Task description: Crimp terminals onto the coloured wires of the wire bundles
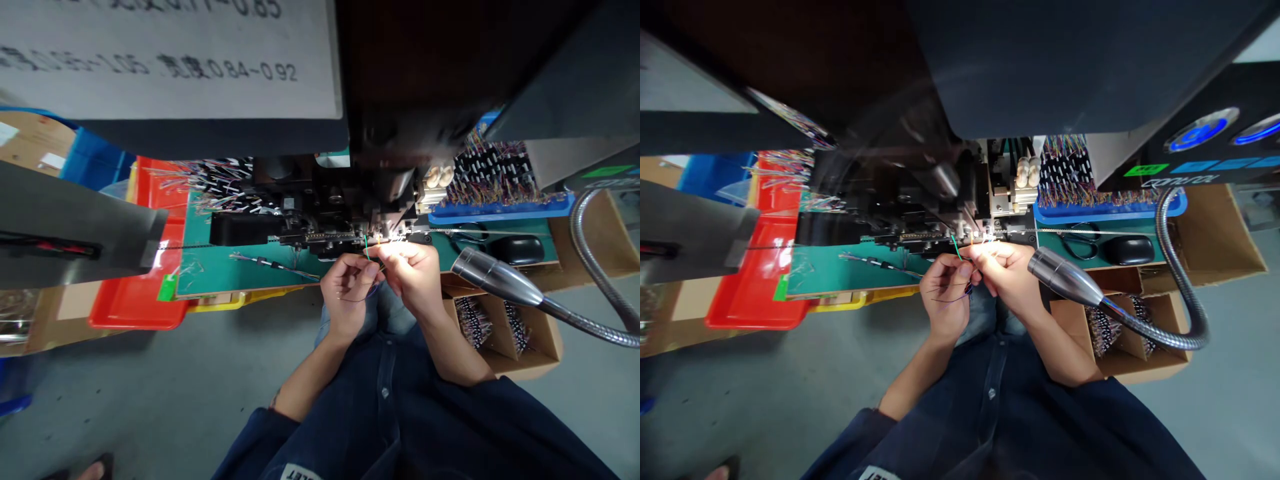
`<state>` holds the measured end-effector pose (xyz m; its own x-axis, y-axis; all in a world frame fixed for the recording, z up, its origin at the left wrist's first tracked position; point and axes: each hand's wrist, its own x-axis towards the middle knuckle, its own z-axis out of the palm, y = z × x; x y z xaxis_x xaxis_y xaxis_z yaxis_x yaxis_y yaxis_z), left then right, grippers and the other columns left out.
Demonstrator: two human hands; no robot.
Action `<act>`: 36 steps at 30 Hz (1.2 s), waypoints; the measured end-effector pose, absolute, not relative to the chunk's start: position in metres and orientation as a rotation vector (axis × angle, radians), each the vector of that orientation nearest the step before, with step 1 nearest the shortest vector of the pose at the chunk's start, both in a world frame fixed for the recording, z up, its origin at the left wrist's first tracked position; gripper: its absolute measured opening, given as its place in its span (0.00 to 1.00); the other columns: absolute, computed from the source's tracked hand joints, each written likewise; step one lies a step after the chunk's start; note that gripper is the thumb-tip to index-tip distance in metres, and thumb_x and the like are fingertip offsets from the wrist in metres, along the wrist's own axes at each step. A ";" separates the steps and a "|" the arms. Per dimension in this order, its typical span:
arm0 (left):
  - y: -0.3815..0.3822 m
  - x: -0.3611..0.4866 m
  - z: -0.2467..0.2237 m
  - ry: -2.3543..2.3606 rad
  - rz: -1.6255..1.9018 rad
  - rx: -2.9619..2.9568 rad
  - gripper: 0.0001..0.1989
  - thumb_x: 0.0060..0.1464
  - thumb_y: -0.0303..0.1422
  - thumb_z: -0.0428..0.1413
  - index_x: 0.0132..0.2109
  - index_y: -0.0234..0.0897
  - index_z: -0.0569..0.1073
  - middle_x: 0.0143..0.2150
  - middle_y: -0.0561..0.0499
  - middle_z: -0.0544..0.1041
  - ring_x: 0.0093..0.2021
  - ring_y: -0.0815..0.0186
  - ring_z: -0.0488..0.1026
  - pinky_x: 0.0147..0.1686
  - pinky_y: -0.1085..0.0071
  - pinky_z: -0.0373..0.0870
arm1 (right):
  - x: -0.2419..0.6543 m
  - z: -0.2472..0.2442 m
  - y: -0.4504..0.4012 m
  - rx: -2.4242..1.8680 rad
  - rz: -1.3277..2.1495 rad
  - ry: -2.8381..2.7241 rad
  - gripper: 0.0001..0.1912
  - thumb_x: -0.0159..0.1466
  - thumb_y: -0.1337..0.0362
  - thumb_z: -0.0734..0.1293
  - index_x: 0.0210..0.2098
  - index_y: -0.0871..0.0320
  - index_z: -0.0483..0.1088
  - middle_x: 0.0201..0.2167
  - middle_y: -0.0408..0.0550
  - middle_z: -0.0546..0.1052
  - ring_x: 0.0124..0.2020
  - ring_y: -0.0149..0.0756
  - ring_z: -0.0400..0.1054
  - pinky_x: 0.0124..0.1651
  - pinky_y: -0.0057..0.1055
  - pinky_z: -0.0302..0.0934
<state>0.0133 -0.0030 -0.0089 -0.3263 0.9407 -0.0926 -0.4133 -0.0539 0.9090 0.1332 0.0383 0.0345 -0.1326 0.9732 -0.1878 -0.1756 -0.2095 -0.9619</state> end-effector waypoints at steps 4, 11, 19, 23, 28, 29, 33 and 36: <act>-0.004 0.012 -0.009 1.047 1.585 0.731 0.17 0.63 0.46 0.78 0.40 0.41 0.83 0.31 0.54 0.83 0.29 0.67 0.81 0.33 0.72 0.81 | 0.138 0.042 0.037 -1.154 1.515 -1.179 0.22 0.72 0.42 0.81 0.43 0.56 0.91 0.18 0.41 0.73 0.16 0.29 0.56 0.19 0.32 0.53; -0.004 0.010 -0.006 1.083 1.600 0.726 0.17 0.63 0.45 0.79 0.41 0.41 0.83 0.33 0.54 0.85 0.32 0.66 0.85 0.33 0.73 0.82 | 0.135 0.033 0.038 -1.156 1.588 -1.032 0.24 0.71 0.40 0.80 0.32 0.53 0.87 0.19 0.42 0.76 0.15 0.28 0.55 0.19 0.31 0.52; -0.004 0.009 -0.004 1.064 1.640 0.724 0.17 0.63 0.43 0.79 0.40 0.40 0.83 0.33 0.53 0.85 0.33 0.65 0.88 0.33 0.74 0.82 | 0.131 0.032 0.040 -1.175 1.608 -0.962 0.24 0.69 0.40 0.81 0.31 0.53 0.87 0.13 0.37 0.68 0.14 0.28 0.53 0.21 0.32 0.53; -0.003 0.009 -0.006 1.059 1.652 0.733 0.15 0.64 0.41 0.79 0.40 0.40 0.83 0.34 0.53 0.86 0.34 0.65 0.89 0.33 0.75 0.82 | 0.131 0.032 0.039 -1.178 1.608 -0.960 0.24 0.69 0.39 0.81 0.31 0.53 0.87 0.12 0.35 0.64 0.15 0.29 0.54 0.23 0.33 0.56; -0.004 0.008 -0.007 1.107 1.624 0.746 0.17 0.63 0.44 0.79 0.40 0.40 0.82 0.34 0.53 0.86 0.33 0.65 0.88 0.32 0.74 0.81 | 0.129 0.030 0.039 -1.143 1.600 -0.950 0.23 0.70 0.41 0.81 0.31 0.53 0.87 0.13 0.36 0.67 0.14 0.27 0.51 0.22 0.31 0.52; -0.004 0.007 -0.007 1.123 1.613 0.753 0.18 0.63 0.44 0.79 0.39 0.40 0.82 0.33 0.53 0.86 0.33 0.65 0.88 0.33 0.74 0.81 | 0.129 0.030 0.039 -1.148 1.596 -0.953 0.23 0.70 0.41 0.81 0.32 0.54 0.87 0.14 0.37 0.68 0.14 0.26 0.50 0.21 0.31 0.51; -0.004 0.007 -0.008 1.152 1.604 0.783 0.17 0.62 0.43 0.79 0.39 0.40 0.82 0.35 0.52 0.86 0.33 0.65 0.87 0.36 0.72 0.82 | 0.131 0.033 0.038 -1.184 1.556 -1.039 0.23 0.71 0.40 0.80 0.34 0.53 0.88 0.15 0.38 0.69 0.15 0.30 0.55 0.21 0.32 0.50; -0.005 0.008 -0.006 1.115 1.653 0.781 0.17 0.61 0.43 0.80 0.40 0.41 0.82 0.35 0.53 0.86 0.33 0.66 0.85 0.37 0.72 0.81 | 0.145 0.034 0.031 -1.142 1.502 -1.134 0.23 0.73 0.40 0.78 0.38 0.53 0.88 0.17 0.39 0.69 0.20 0.34 0.62 0.24 0.33 0.58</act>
